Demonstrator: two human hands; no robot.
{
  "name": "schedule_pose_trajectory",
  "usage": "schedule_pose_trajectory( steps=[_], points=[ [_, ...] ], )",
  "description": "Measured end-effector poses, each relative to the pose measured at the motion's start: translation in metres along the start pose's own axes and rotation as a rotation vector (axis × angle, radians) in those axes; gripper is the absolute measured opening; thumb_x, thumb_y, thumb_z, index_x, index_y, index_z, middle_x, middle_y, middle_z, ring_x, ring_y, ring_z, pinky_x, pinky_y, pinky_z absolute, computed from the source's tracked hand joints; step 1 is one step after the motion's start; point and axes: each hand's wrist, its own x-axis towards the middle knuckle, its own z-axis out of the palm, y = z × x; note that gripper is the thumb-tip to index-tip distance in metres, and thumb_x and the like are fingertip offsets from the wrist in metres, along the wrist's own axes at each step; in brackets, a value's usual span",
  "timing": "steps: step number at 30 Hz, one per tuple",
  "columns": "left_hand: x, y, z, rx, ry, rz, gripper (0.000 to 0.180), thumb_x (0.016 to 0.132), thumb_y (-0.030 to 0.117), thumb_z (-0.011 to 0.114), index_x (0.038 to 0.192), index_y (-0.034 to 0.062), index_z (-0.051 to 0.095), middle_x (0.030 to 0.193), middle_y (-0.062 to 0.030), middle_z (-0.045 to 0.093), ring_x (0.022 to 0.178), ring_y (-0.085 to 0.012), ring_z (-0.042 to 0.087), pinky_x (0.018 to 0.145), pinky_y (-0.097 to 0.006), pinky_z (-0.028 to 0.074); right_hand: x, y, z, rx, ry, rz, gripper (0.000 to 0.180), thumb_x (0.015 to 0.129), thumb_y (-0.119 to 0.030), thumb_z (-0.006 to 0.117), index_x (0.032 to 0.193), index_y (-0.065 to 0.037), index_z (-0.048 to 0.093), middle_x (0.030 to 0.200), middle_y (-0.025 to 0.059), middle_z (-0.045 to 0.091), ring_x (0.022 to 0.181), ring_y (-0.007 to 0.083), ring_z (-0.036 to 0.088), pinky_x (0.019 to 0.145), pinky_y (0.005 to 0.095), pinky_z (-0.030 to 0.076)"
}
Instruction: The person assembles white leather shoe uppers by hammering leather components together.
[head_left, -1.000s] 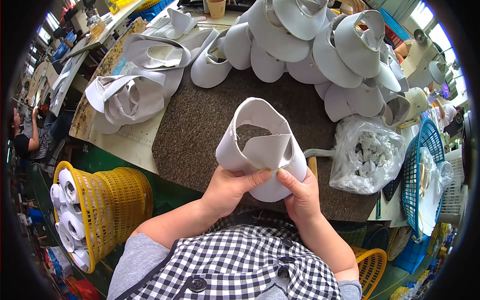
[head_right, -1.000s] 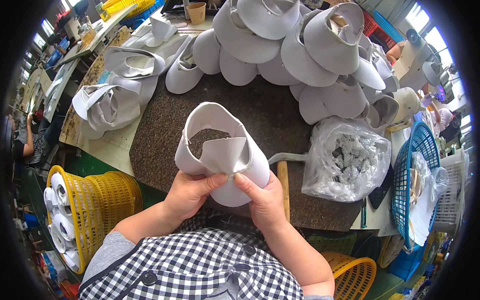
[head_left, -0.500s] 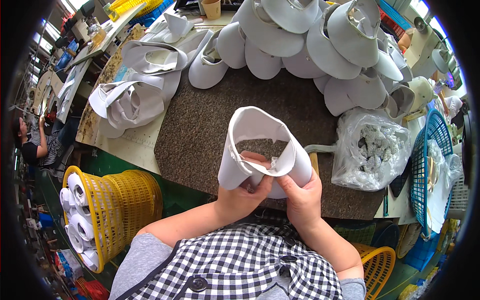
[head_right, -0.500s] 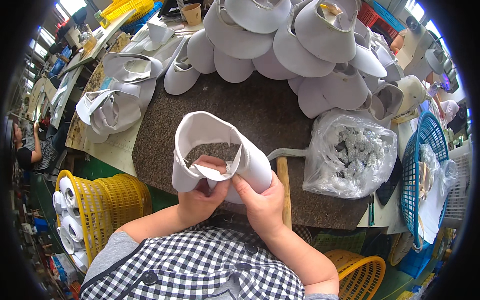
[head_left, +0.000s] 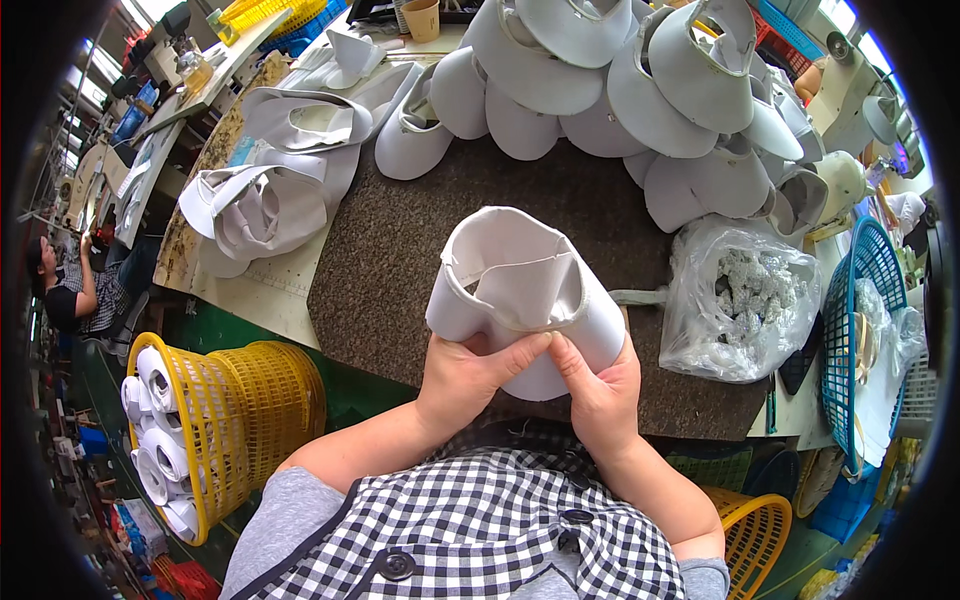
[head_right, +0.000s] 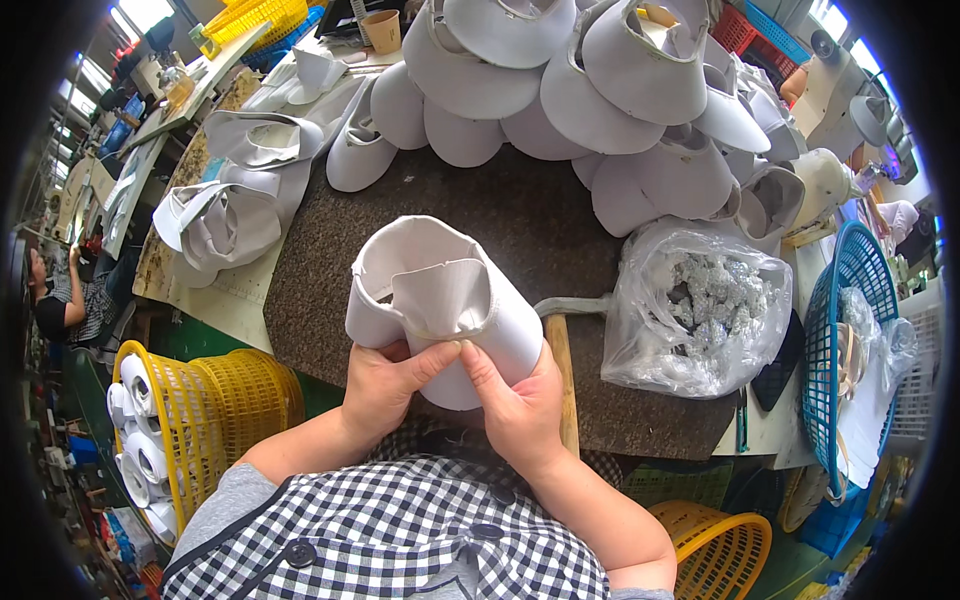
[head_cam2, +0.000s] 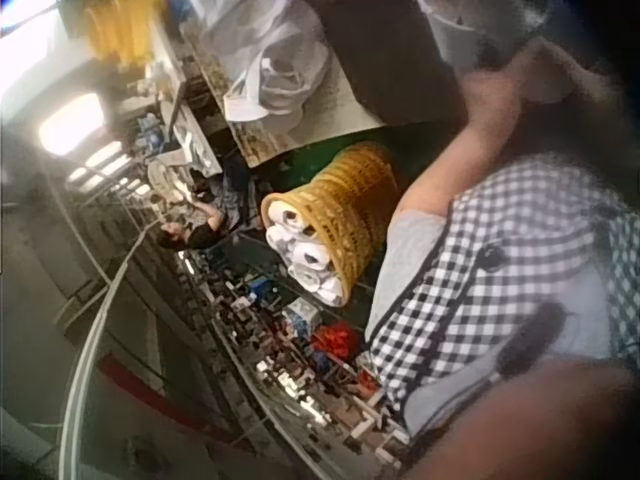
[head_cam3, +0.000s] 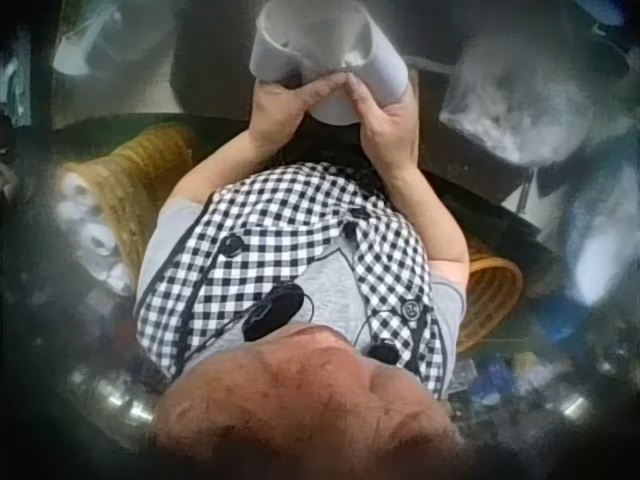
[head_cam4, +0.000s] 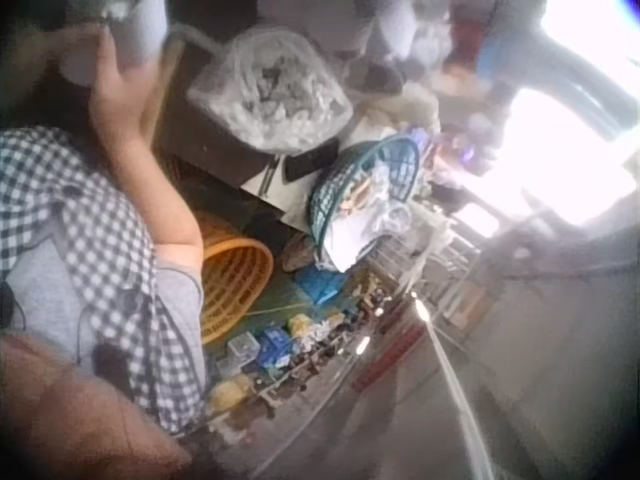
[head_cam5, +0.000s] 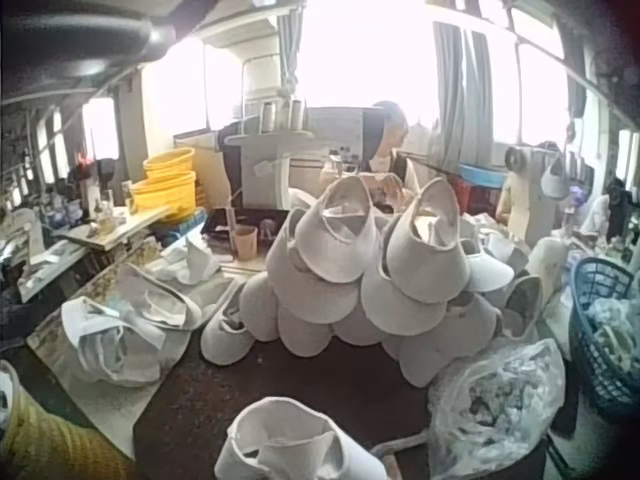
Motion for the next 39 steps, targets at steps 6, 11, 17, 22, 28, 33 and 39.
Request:
schedule_pose_trajectory(
  steps=[6,11,17,22,28,33,39],
  points=[
    [-0.004,0.002,-0.001,-0.039,-0.006,0.008,0.046,0.083,0.005,0.074,0.123,0.0021,0.052,0.115,-0.0071,0.06,0.106,-0.0157,0.06,0.092,-0.031,0.05,-0.004,-0.003,0.003,-0.289,-0.081,-0.148,0.034,0.092,-0.008,0.064,0.122,0.003,0.052,0.113,0.0085,0.062,0.103,0.0149,0.059,0.087,0.0285,0.048],
    [-0.007,0.006,-0.003,-0.113,-0.009,-0.049,0.042,0.085,0.006,0.072,0.122,0.0017,0.053,0.114,-0.0076,0.061,0.105,-0.0161,0.061,0.091,-0.032,0.05,-0.005,-0.003,0.002,0.042,-0.024,0.081,0.036,0.092,-0.011,0.065,0.123,0.002,0.052,0.113,0.0089,0.062,0.104,0.0156,0.059,0.089,0.0293,0.048],
    [-0.009,-0.001,-0.005,-0.133,-0.025,-0.055,0.04,0.085,0.006,0.071,0.121,0.0017,0.054,0.113,-0.0088,0.062,0.103,-0.0165,0.061,0.09,-0.031,0.05,-0.004,0.0,-0.001,0.234,-0.002,0.305,0.042,0.093,-0.016,0.064,0.128,0.002,0.049,0.117,0.0097,0.061,0.106,0.0155,0.058,0.09,0.0307,0.047],
    [-0.007,0.003,-0.018,-0.059,0.015,0.033,0.039,0.084,0.007,0.073,0.118,-0.0003,0.056,0.112,-0.0095,0.063,0.102,-0.0173,0.061,0.091,-0.032,0.05,-0.009,-0.023,-0.03,-0.628,-0.171,-0.108,0.044,0.088,-0.019,0.069,0.123,0.001,0.052,0.11,0.0115,0.061,0.099,0.0239,0.059,0.089,0.0347,0.046],
    [-0.01,-0.009,-0.057,0.197,0.054,-0.039,0.076,0.079,0.023,0.08,0.135,-0.0039,0.036,0.119,-0.0116,0.054,0.104,-0.0233,0.06,0.093,-0.036,0.05,-0.022,-0.019,-0.05,-1.452,-0.032,-0.299,0.05,0.079,-0.021,0.076,0.12,-0.002,0.055,0.115,0.0177,0.053,0.104,0.0346,0.053,0.09,0.0412,0.044],
    [-0.031,0.004,-0.067,1.146,0.325,0.517,0.102,0.079,0.035,0.077,0.147,-0.0038,0.011,0.142,-0.0199,0.022,0.128,-0.0323,0.037,0.104,-0.046,0.038,-0.019,-0.012,-0.072,-1.264,0.024,-0.032,0.05,0.084,-0.008,0.066,0.129,0.002,0.047,0.096,0.0189,0.059,0.089,0.0361,0.059,0.084,0.0395,0.049],
    [-0.023,0.009,-0.063,1.418,0.026,0.698,0.038,0.081,0.018,0.07,0.118,0.0135,0.061,0.117,-0.0051,0.06,0.123,-0.0249,0.047,0.109,-0.044,0.025,-0.026,-0.043,-0.051,-0.522,0.036,0.139,0.047,0.092,-0.002,0.056,0.136,0.005,0.041,0.083,0.0007,0.053,0.064,0.0047,0.05,0.054,0.0174,0.042]
  ],
)
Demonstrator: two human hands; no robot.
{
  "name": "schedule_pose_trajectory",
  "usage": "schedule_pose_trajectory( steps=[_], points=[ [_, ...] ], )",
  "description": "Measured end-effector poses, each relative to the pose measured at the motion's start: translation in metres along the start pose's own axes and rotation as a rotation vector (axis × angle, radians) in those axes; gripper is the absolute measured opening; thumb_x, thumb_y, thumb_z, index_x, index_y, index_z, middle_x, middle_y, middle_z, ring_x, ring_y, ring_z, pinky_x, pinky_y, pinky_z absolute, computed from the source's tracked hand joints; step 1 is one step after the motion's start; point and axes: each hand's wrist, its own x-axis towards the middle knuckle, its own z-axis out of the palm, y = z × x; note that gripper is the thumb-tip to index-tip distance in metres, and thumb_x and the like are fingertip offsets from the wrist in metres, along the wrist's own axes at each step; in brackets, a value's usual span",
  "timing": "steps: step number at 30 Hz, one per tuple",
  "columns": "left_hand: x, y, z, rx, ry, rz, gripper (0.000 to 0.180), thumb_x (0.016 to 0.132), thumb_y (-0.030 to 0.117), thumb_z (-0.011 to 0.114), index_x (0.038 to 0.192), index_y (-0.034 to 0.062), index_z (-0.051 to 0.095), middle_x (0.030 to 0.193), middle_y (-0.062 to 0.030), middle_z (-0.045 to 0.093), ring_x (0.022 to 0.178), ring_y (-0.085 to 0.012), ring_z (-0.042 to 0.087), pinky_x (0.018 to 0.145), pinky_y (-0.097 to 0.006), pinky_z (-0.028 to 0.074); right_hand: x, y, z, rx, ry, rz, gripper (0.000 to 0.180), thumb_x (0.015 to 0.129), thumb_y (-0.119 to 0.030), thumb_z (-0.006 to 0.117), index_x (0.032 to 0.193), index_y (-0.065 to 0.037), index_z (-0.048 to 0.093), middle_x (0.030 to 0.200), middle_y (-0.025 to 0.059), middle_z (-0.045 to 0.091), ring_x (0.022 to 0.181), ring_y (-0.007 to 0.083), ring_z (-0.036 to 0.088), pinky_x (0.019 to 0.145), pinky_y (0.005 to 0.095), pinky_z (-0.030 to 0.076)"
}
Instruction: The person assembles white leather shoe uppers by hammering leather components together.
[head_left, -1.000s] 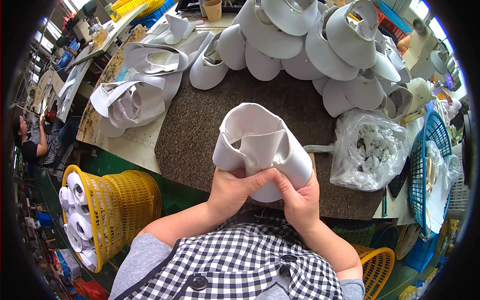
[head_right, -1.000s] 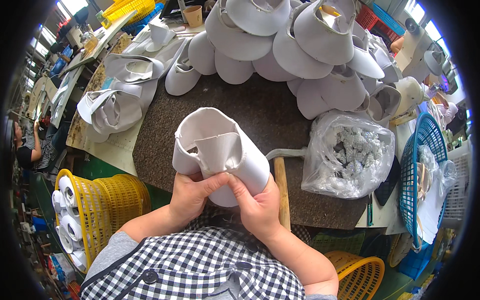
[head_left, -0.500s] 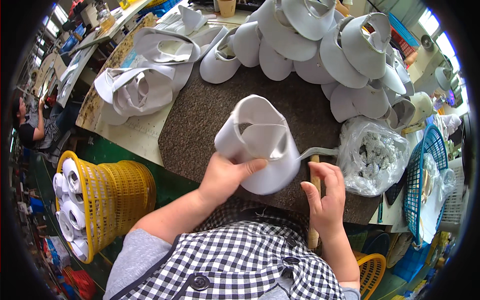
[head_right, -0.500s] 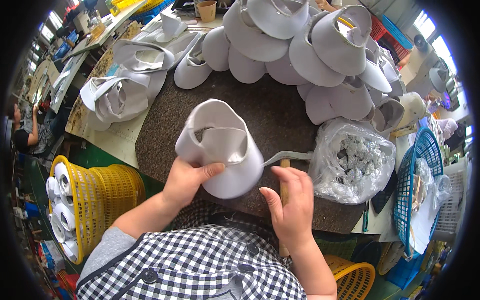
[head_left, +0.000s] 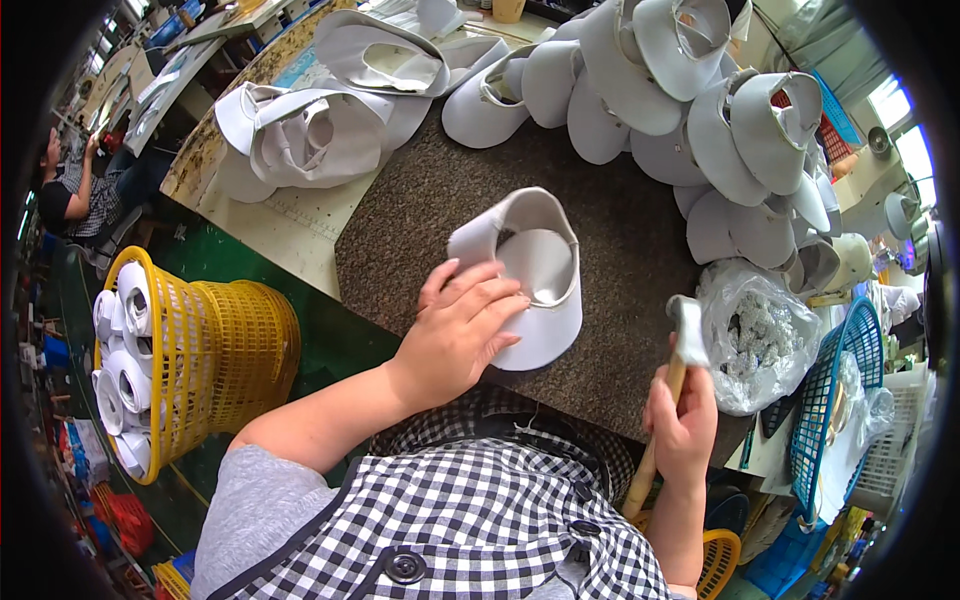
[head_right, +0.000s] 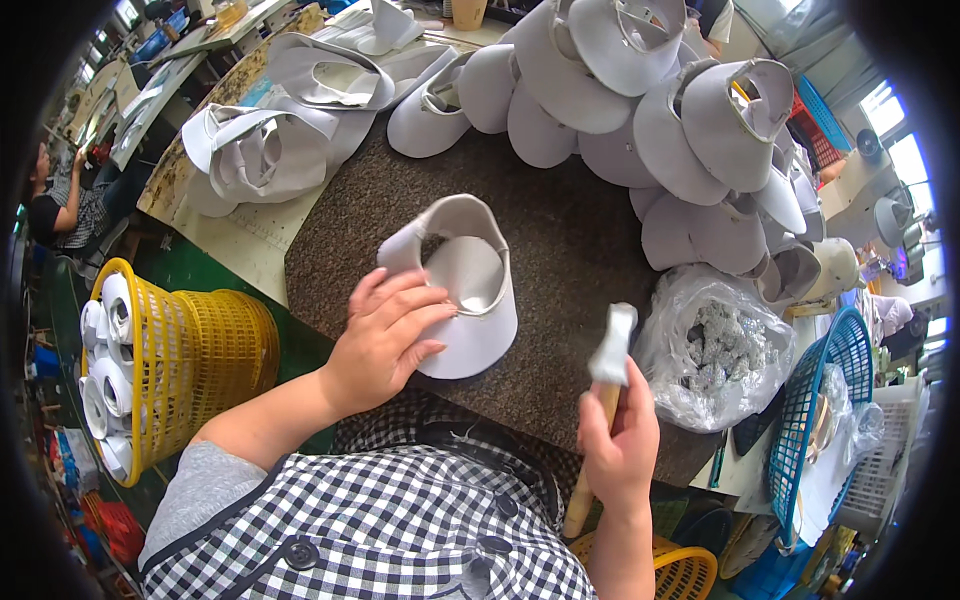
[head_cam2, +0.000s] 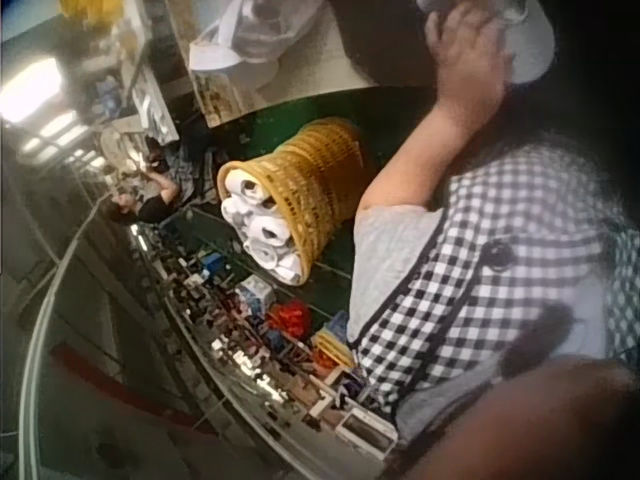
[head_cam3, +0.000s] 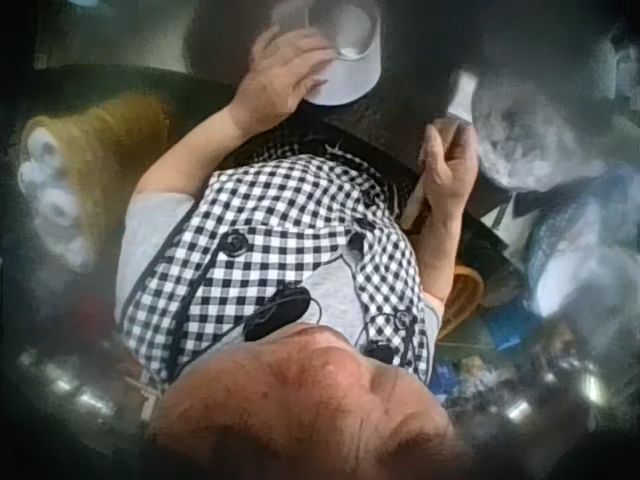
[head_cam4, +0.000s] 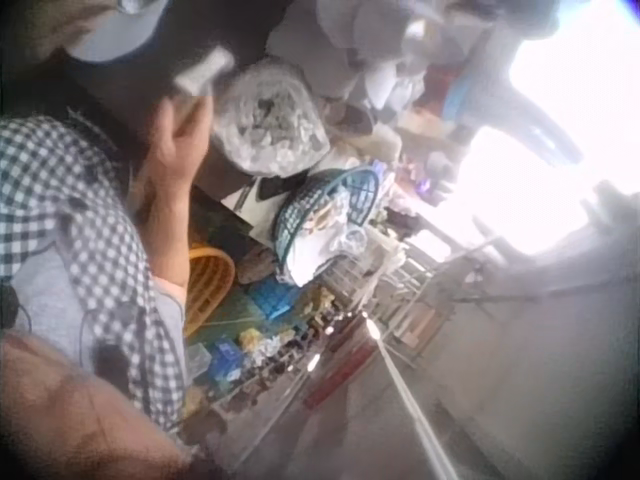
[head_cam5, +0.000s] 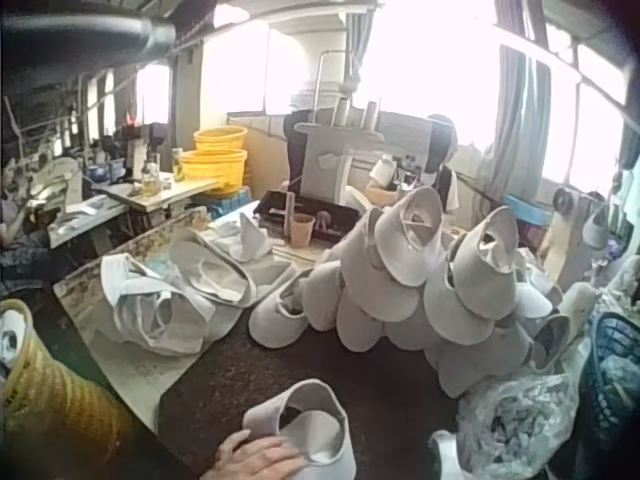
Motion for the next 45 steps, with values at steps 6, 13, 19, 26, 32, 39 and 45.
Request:
schedule_pose_trajectory(
  steps=[6,13,19,26,32,39,45],
  points=[
    [0.014,-0.01,0.006,-0.023,-0.356,0.017,0.043,0.076,0.027,0.074,0.114,0.0102,0.061,0.112,-0.0007,0.062,0.116,-0.0208,0.052,0.108,-0.047,0.022,-0.018,-0.001,0.008,-0.336,-0.125,-0.156,0.025,0.091,-0.006,0.062,0.113,0.006,0.059,0.087,0.0075,0.062,0.073,0.0134,0.058,0.064,0.0262,0.048],
    [0.004,-0.022,0.015,-0.069,-0.112,0.006,0.063,0.069,0.036,0.078,0.123,0.0112,0.056,0.112,-0.0039,0.06,0.121,-0.0177,0.048,0.111,-0.047,0.016,0.002,0.001,0.051,-0.83,-0.213,-0.485,0.029,0.08,-0.002,0.064,0.109,0.0,0.061,0.1,0.0147,0.065,0.084,0.0333,0.065,0.071,0.0375,0.054],
    [0.003,-0.027,0.02,-0.107,-0.071,-0.065,0.078,0.071,0.045,0.077,0.134,0.0112,0.046,0.102,0.0041,0.065,0.125,-0.0168,0.046,0.112,-0.048,0.013,0.003,-0.016,0.055,-0.768,-0.207,-0.44,0.017,0.088,-0.006,0.059,0.104,-0.002,0.061,0.098,0.0141,0.064,0.08,0.0331,0.065,0.068,0.0392,0.053],
    [0.002,-0.031,0.021,-0.137,-0.076,-0.04,0.076,0.069,0.043,0.079,0.13,0.0108,0.047,0.099,0.0024,0.066,0.124,-0.0181,0.048,0.113,-0.046,0.016,0.014,-0.024,0.07,-0.873,-0.314,-0.345,0.015,0.09,-0.006,0.056,0.103,0.0,0.06,0.095,0.0171,0.062,0.076,0.0373,0.064,0.066,0.0414,0.052],
    [0.003,-0.03,0.024,-0.155,-0.06,-0.031,0.072,0.067,0.043,0.08,0.124,0.0109,0.05,0.101,0.0012,0.066,0.122,-0.0199,0.051,0.113,-0.047,0.017,0.012,-0.012,0.071,-0.925,-0.326,-0.303,0.012,0.089,-0.009,0.059,0.099,-0.002,0.058,0.091,0.0148,0.061,0.072,0.0374,0.063,0.064,0.0449,0.051],
    [0.006,-0.018,0.02,-0.084,-0.012,-0.003,0.034,0.073,0.033,0.077,0.099,0.0121,0.067,0.097,-0.0011,0.066,0.119,-0.0209,0.053,0.111,-0.047,0.022,0.005,0.001,0.031,-0.634,0.07,-0.381,0.017,0.088,-0.002,0.062,0.105,0.001,0.059,0.086,0.0145,0.062,0.07,0.0243,0.063,0.067,0.0294,0.049],
    [0.019,-0.017,0.022,-0.08,0.004,-0.013,0.013,0.073,0.02,0.076,0.081,0.012,0.068,0.084,-0.0016,0.063,0.104,-0.0211,0.057,0.104,-0.045,0.029,0.008,0.025,0.009,-0.973,0.215,-0.431,0.027,0.084,-0.012,0.069,0.107,-0.002,0.058,0.093,0.0157,0.062,0.083,0.0362,0.061,0.071,0.0406,0.049]
  ],
)
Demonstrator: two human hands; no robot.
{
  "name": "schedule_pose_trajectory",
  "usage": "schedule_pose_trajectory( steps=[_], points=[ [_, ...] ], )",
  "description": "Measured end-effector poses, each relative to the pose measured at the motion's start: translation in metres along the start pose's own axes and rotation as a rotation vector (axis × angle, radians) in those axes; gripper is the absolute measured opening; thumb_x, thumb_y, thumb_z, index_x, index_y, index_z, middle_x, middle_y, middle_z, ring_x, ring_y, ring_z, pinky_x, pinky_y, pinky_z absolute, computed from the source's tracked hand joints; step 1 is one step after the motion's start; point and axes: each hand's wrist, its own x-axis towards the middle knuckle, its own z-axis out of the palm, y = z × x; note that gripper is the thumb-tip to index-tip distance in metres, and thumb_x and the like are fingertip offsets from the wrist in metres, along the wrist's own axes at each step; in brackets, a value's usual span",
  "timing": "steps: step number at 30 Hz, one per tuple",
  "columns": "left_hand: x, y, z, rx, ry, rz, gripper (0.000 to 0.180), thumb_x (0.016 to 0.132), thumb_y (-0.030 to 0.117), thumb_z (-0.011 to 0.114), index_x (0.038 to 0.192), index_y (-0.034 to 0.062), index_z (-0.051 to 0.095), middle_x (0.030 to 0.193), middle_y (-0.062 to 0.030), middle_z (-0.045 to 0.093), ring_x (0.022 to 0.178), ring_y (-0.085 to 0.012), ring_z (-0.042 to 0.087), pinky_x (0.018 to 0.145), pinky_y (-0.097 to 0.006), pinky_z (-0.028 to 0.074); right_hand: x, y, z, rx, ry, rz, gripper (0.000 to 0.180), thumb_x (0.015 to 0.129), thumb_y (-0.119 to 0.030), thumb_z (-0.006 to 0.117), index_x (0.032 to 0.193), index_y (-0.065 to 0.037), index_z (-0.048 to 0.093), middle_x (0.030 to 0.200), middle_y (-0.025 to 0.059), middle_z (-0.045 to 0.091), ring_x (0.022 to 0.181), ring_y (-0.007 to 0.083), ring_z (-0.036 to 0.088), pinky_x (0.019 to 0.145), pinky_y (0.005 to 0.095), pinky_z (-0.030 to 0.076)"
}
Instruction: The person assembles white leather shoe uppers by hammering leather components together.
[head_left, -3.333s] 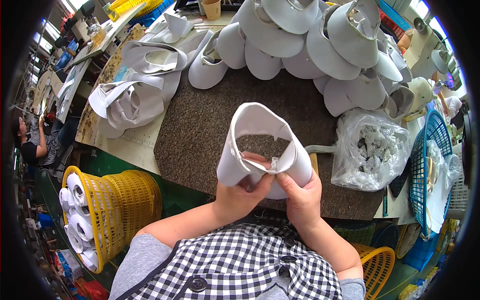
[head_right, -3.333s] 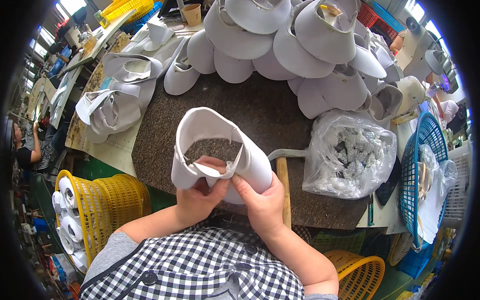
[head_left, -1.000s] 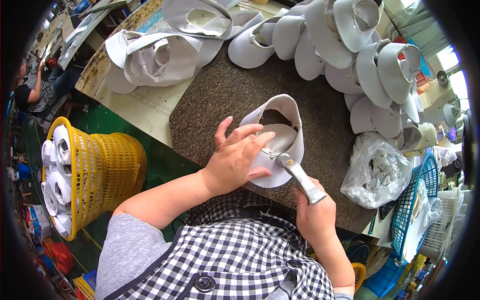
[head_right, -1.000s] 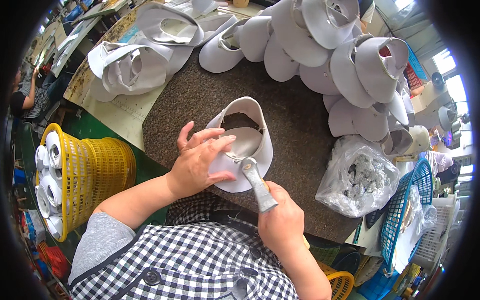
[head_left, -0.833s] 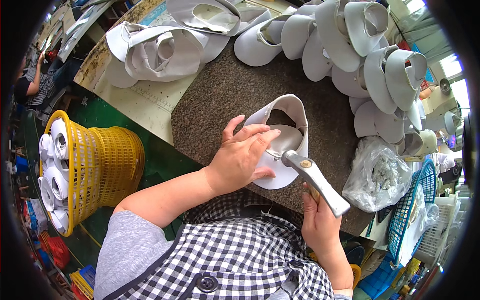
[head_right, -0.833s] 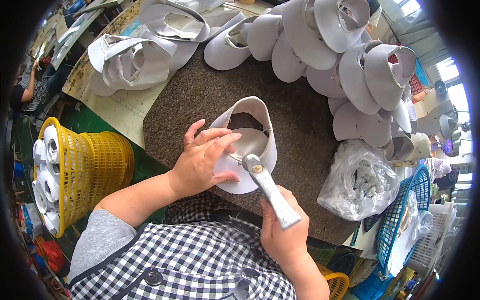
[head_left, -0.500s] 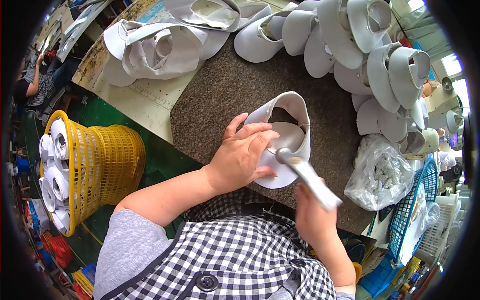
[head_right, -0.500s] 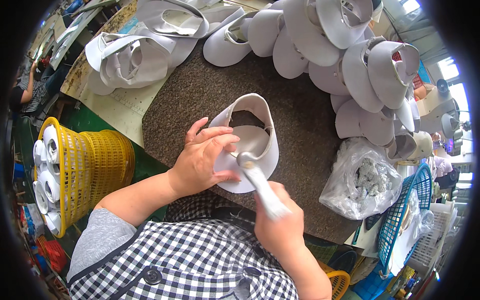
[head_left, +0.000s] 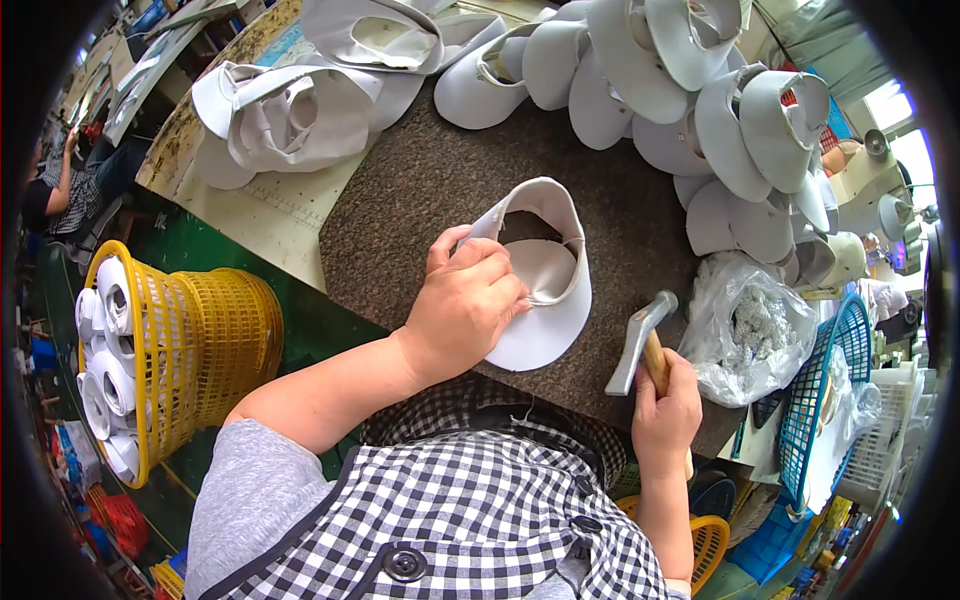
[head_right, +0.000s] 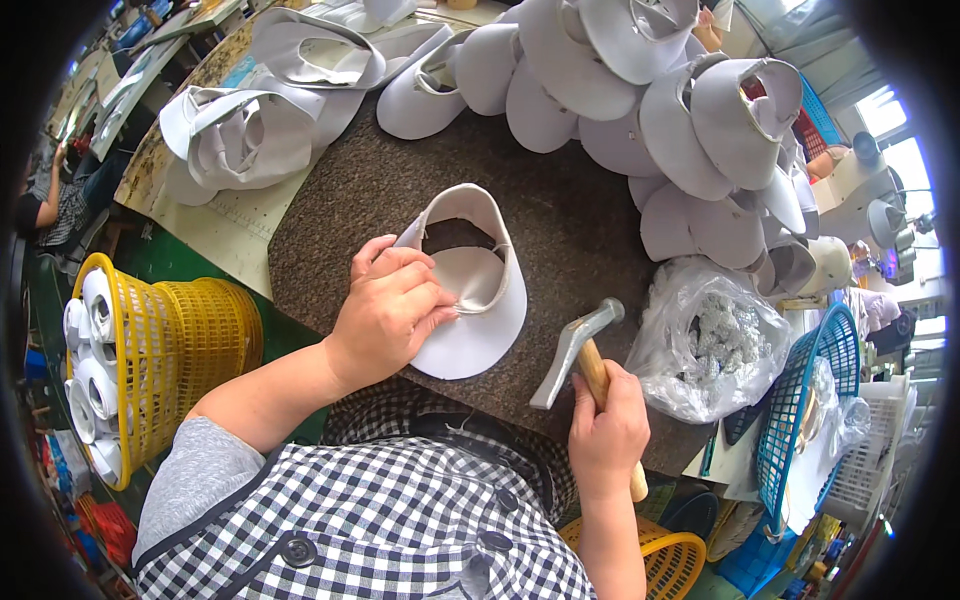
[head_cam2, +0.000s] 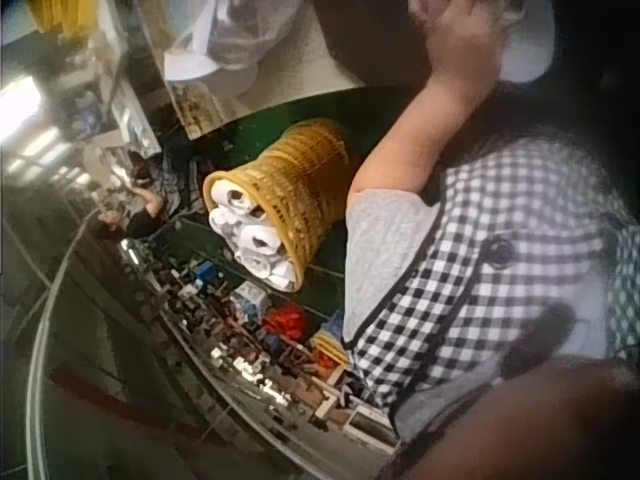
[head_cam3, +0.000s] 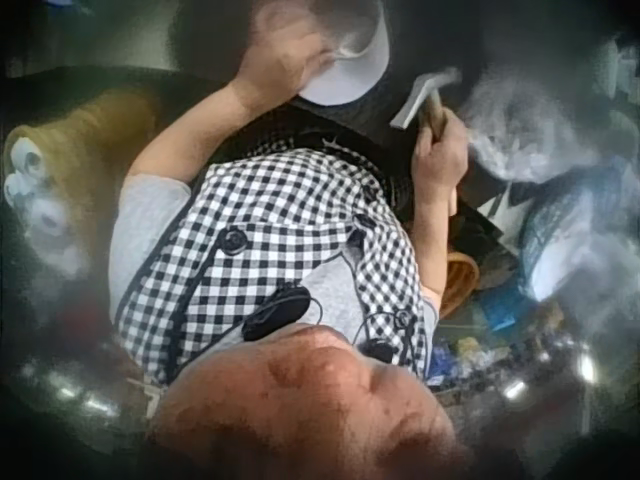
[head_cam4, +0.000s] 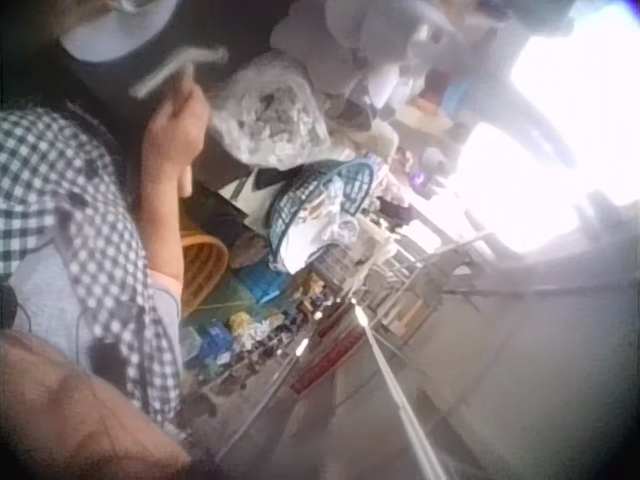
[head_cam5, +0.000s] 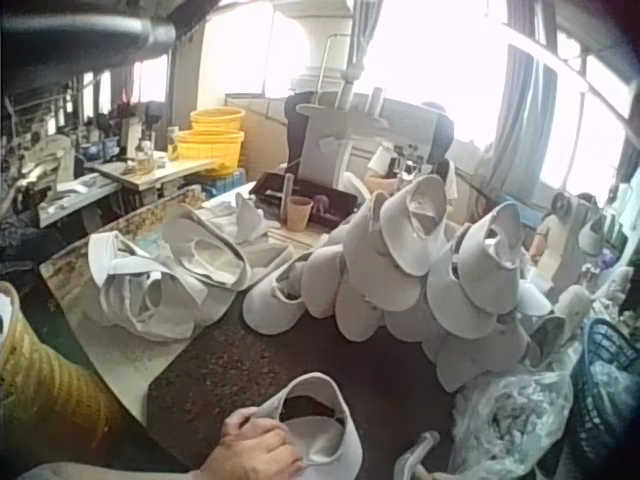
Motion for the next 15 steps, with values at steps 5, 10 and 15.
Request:
schedule_pose_trajectory(
  steps=[5,10,15],
  points=[
    [0.011,0.003,-0.007,-0.06,-0.091,-0.057,0.01,0.072,0.013,0.074,0.074,0.0108,0.065,0.082,-0.002,0.062,0.098,-0.0216,0.057,0.101,-0.044,0.03,-0.004,0.007,0.007,-0.037,0.013,0.05,0.025,0.085,-0.014,0.068,0.105,-0.003,0.058,0.094,0.0148,0.06,0.083,0.0363,0.059,0.071,0.0418,0.048],
    [0.016,0.003,-0.014,-0.239,-0.101,-0.114,0.008,0.074,0.007,0.072,0.076,0.0096,0.064,0.082,-0.0019,0.063,0.094,-0.0208,0.057,0.098,-0.04,0.031,0.01,-0.005,-0.01,-0.195,0.064,-0.171,0.038,0.085,-0.017,0.07,0.117,-0.003,0.057,0.108,0.0162,0.057,0.096,0.0326,0.059,0.075,0.0379,0.049],
    [0.014,0.005,-0.018,-0.376,-0.089,-0.034,0.01,0.077,0.004,0.07,0.08,0.0101,0.063,0.082,0.0001,0.063,0.091,-0.0199,0.059,0.097,-0.04,0.034,0.032,-0.026,0.013,1.13,-0.312,0.358,0.062,0.089,-0.017,0.069,0.138,0.003,0.037,0.13,0.0192,0.051,0.118,0.0256,0.053,0.095,0.0335,0.046]
  ],
)
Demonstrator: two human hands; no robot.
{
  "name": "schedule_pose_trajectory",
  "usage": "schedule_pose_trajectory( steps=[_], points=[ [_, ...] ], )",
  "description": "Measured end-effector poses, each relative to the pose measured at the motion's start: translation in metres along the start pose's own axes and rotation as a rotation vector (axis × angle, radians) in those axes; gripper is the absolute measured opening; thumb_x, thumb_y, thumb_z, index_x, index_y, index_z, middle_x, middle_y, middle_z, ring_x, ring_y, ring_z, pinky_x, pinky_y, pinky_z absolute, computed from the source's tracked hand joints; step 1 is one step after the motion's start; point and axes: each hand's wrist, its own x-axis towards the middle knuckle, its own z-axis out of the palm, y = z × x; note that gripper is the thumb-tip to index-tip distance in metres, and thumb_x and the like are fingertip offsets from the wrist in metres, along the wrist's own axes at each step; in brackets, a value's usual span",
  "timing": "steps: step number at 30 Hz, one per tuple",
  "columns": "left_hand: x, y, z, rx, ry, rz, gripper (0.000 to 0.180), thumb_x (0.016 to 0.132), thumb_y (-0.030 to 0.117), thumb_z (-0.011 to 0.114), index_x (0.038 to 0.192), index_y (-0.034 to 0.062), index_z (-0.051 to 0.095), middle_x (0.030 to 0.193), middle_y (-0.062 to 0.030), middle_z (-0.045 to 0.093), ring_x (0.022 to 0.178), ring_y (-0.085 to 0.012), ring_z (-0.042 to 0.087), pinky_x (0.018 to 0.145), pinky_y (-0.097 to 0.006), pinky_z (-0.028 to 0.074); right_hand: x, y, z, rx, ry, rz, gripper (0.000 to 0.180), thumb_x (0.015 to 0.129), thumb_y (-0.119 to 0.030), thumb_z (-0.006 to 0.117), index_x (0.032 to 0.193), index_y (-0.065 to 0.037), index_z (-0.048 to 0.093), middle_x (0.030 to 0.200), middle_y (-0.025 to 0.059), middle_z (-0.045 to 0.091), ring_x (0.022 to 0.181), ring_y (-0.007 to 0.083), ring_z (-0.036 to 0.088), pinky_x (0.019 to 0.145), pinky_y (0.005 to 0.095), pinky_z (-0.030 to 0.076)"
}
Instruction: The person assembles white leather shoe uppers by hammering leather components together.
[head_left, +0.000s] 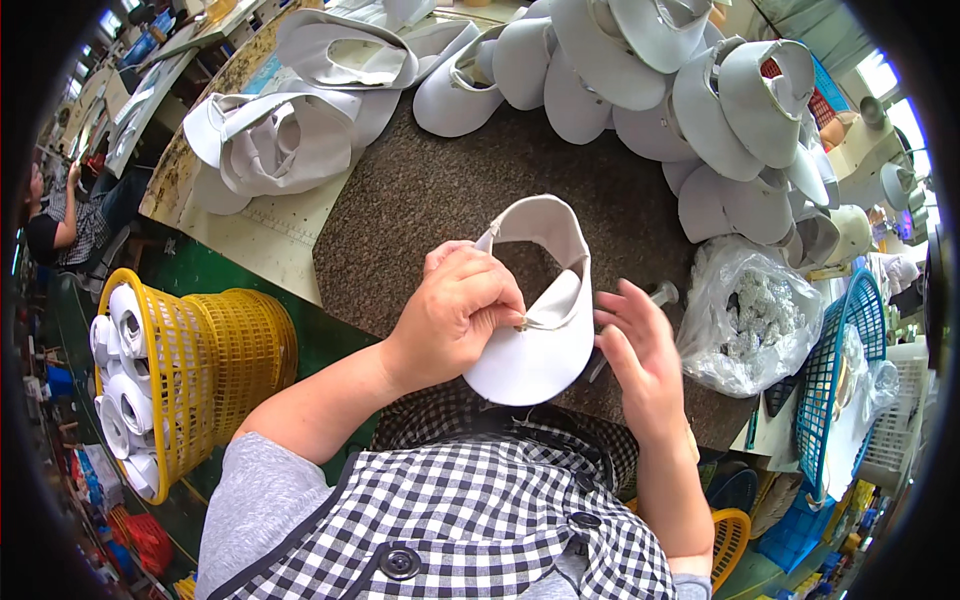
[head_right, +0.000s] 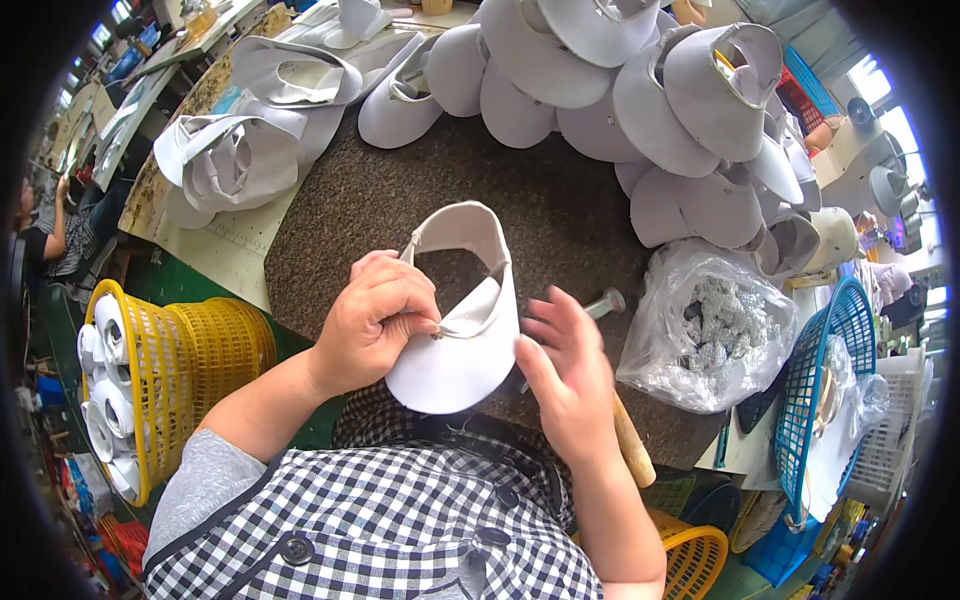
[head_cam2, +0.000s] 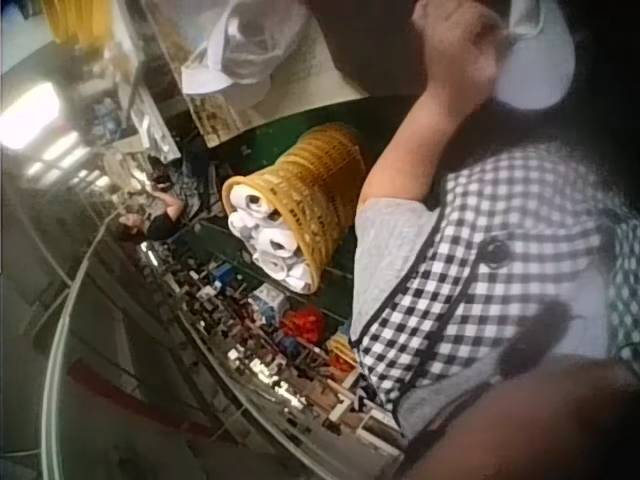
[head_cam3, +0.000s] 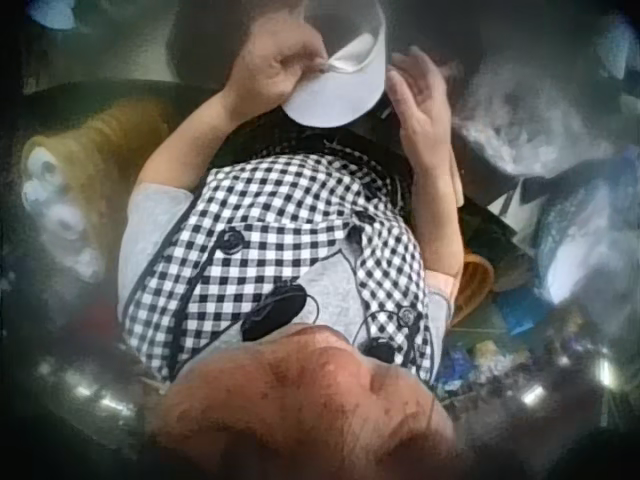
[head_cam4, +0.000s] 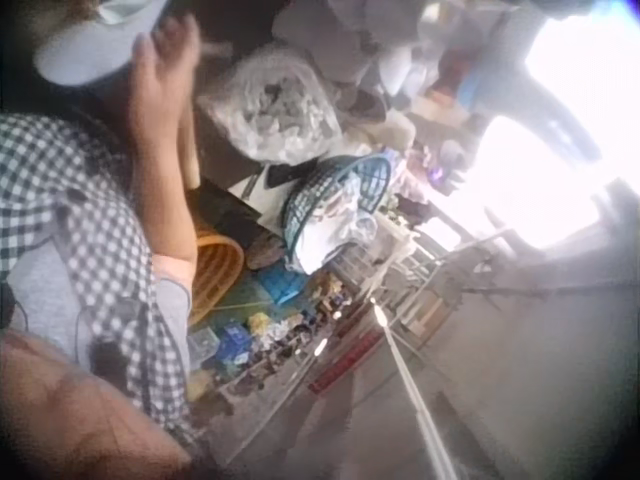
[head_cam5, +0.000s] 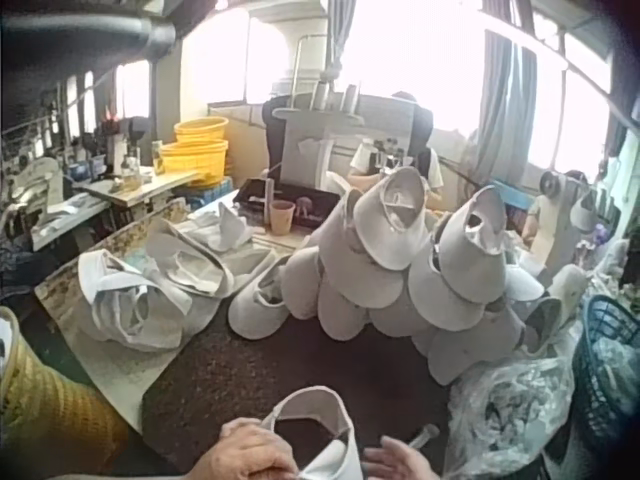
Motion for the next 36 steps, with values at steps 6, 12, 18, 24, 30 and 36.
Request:
schedule_pose_trajectory(
  steps=[6,12,18,24,30,36],
  points=[
    [-0.008,-0.008,0.008,-0.158,0.129,-0.041,0.011,0.079,0.001,0.069,0.081,0.0079,0.06,0.085,-0.0031,0.063,0.09,-0.0204,0.06,0.091,-0.036,0.041,0.023,0.007,0.027,0.375,-0.148,0.226,0.067,0.083,-0.011,0.074,0.136,0.007,0.037,0.125,0.0148,0.055,0.115,0.0203,0.055,0.1,0.032,0.042],
    [-0.018,-0.011,0.004,-0.85,0.451,-0.389,0.006,0.095,0.008,0.058,0.091,0.0037,0.054,0.089,-0.0062,0.059,0.09,-0.0155,0.057,0.089,-0.03,0.045,0.022,0.013,0.035,0.443,-0.026,0.169,0.066,0.084,-0.006,0.071,0.137,0.006,0.035,0.124,0.0134,0.055,0.114,0.0186,0.055,0.1,0.0333,0.044],
    [-0.026,0.012,-0.05,-0.525,-0.292,-0.222,0.028,0.078,-0.018,0.055,0.093,0.0024,0.066,0.096,-0.0079,0.062,0.088,-0.0197,0.063,0.082,-0.031,0.052,0.023,0.013,0.038,0.442,0.019,0.106,0.067,0.086,-0.007,0.069,0.14,0.005,0.031,0.128,0.0143,0.053,0.117,0.02,0.054,0.101,0.0336,0.043],
    [-0.018,0.028,-0.046,-0.34,-0.35,-0.059,0.016,0.07,0.018,0.081,0.079,0.0094,0.07,0.076,-0.0015,0.062,0.077,-0.0185,0.061,0.068,-0.034,0.048,0.015,0.008,0.035,0.534,-0.029,0.063,0.069,0.086,-0.004,0.067,0.142,0.005,0.029,0.129,0.0167,0.054,0.12,0.0221,0.053,0.102,0.0354,0.042],
    [-0.01,0.037,0.001,0.173,0.214,0.113,0.026,0.07,0.013,0.08,0.094,0.0064,0.07,0.088,-0.006,0.063,0.077,-0.0229,0.061,0.067,-0.033,0.05,0.006,0.002,0.043,0.497,-0.027,0.032,0.07,0.084,0.0,0.067,0.142,0.004,0.027,0.128,0.019,0.053,0.12,0.0234,0.054,0.102,0.0361,0.043],
    [-0.01,0.037,0.01,0.096,0.198,0.121,0.024,0.068,0.006,0.079,0.088,0.0049,0.067,0.088,-0.0064,0.065,0.079,-0.0237,0.062,0.067,-0.033,0.051,-0.004,-0.001,0.042,0.427,0.011,-0.064,0.071,0.082,0.003,0.069,0.142,-0.001,0.031,0.124,0.0166,0.056,0.115,0.0217,0.057,0.099,0.0347,0.046]
  ],
)
